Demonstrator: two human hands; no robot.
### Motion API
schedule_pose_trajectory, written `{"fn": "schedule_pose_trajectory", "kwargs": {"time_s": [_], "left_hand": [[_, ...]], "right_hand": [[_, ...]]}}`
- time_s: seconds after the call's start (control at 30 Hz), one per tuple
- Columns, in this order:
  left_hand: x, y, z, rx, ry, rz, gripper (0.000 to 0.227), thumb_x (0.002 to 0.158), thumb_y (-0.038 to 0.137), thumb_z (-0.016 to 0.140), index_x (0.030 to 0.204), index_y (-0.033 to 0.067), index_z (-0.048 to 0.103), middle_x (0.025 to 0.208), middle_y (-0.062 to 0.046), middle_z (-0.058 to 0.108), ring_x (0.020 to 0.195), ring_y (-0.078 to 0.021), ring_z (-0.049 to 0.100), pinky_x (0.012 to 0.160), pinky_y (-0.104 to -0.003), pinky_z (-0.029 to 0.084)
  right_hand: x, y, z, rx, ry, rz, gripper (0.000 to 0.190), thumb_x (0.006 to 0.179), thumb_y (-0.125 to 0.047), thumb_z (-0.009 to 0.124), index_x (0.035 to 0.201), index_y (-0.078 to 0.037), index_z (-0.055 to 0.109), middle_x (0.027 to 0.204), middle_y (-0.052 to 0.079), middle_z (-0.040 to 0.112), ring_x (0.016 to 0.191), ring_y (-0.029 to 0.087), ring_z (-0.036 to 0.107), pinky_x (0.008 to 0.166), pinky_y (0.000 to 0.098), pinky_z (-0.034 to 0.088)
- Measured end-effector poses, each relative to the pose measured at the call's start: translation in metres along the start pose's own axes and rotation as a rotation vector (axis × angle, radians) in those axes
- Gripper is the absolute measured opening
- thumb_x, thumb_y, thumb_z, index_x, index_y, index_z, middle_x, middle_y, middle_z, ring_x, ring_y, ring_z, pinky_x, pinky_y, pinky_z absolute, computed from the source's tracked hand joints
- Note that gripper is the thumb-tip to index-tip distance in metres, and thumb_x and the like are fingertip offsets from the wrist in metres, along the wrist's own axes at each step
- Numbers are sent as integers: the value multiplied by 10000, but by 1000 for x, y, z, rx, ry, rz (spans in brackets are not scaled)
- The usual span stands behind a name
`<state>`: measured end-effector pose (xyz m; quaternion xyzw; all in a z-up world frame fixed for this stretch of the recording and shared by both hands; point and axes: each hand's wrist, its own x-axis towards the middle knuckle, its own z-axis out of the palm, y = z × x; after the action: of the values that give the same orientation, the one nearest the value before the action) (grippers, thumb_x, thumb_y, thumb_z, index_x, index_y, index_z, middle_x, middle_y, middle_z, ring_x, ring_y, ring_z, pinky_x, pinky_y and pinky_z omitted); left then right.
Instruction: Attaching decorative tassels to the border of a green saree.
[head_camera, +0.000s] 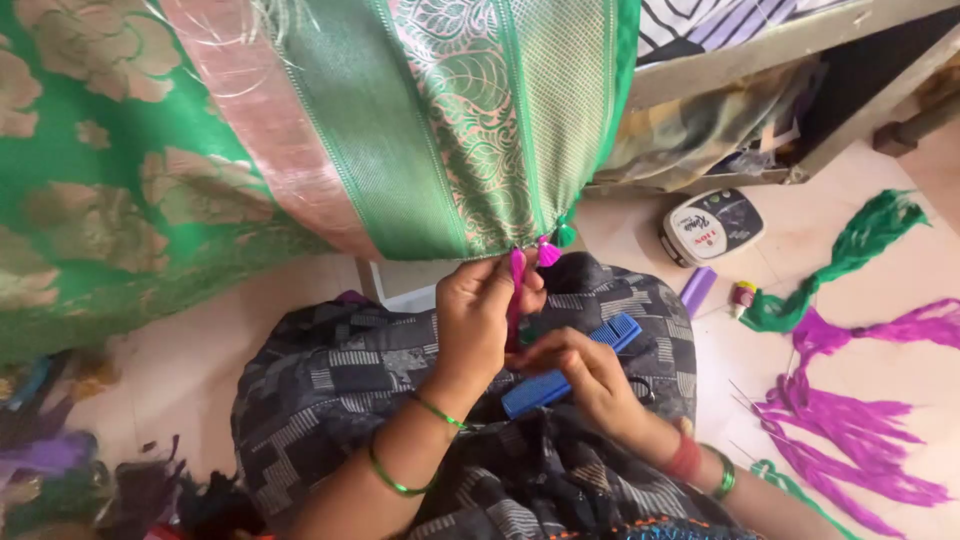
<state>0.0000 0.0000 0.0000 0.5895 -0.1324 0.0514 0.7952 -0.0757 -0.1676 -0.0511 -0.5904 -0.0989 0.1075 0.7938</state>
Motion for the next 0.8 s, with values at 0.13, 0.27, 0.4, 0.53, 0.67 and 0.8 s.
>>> {"fn": "schedule_pose_trajectory", "kwargs": {"time_s": [0.13, 0.27, 0.4, 0.53, 0.67, 0.8], "left_hand": [[2, 2, -4, -214, 45, -289, 245, 1044, 173, 604, 1096, -21, 744, 782, -3, 640, 562, -8, 399, 485, -195, 299], [2, -17, -4, -360, 40, -306, 221, 1043, 157, 594, 1075, -18, 725, 785, -10, 639, 579, -17, 403, 504, -200, 299], [1, -32, -1, -275, 80, -172, 199, 1064, 150, 599, 1071, -15, 710, 822, -27, 660, 633, -48, 491, 552, -205, 375], [-6, -23, -13, 269, 109, 135, 201, 1052, 157, 602, 1108, -9, 700, 978, -47, 714, 866, -133, 673, 741, -268, 542], [3, 28, -16, 193, 73, 139, 275, 1001, 146, 605, 1211, -31, 611, 1144, -59, 659, 1059, -146, 614, 894, -307, 479], [23, 11, -21, -92, -78, -137, 220, 994, 121, 707, 1148, -36, 712, 1071, -83, 732, 966, -155, 659, 890, -323, 544]], "right_hand": [[36, -19, -13, 19, -226, -337, 864, 1102, -700, 297, 1192, 60, 698, 1112, 178, 726, 1076, 294, 687, 1013, 423, 511], [83, -27, -14, 230, 60, -134, 597, 1024, -563, 489, 1184, -3, 619, 1062, 127, 663, 1047, 270, 643, 990, 448, 520], [110, -34, 2, 471, -54, 55, 310, 1077, -361, 618, 1028, -56, 601, 855, 43, 599, 765, 181, 573, 688, 365, 475], [116, -53, 26, 246, 152, -74, 140, 1002, -188, 683, 1007, -60, 628, 839, 8, 623, 716, 132, 591, 631, 308, 477], [102, -31, 10, 75, 180, -30, 279, 1055, -244, 651, 937, 6, 681, 849, 51, 695, 734, 138, 652, 656, 283, 530], [91, -36, -5, -169, 97, -101, 191, 1048, -198, 666, 1074, -13, 710, 920, 12, 706, 784, 101, 643, 700, 275, 540]]}}
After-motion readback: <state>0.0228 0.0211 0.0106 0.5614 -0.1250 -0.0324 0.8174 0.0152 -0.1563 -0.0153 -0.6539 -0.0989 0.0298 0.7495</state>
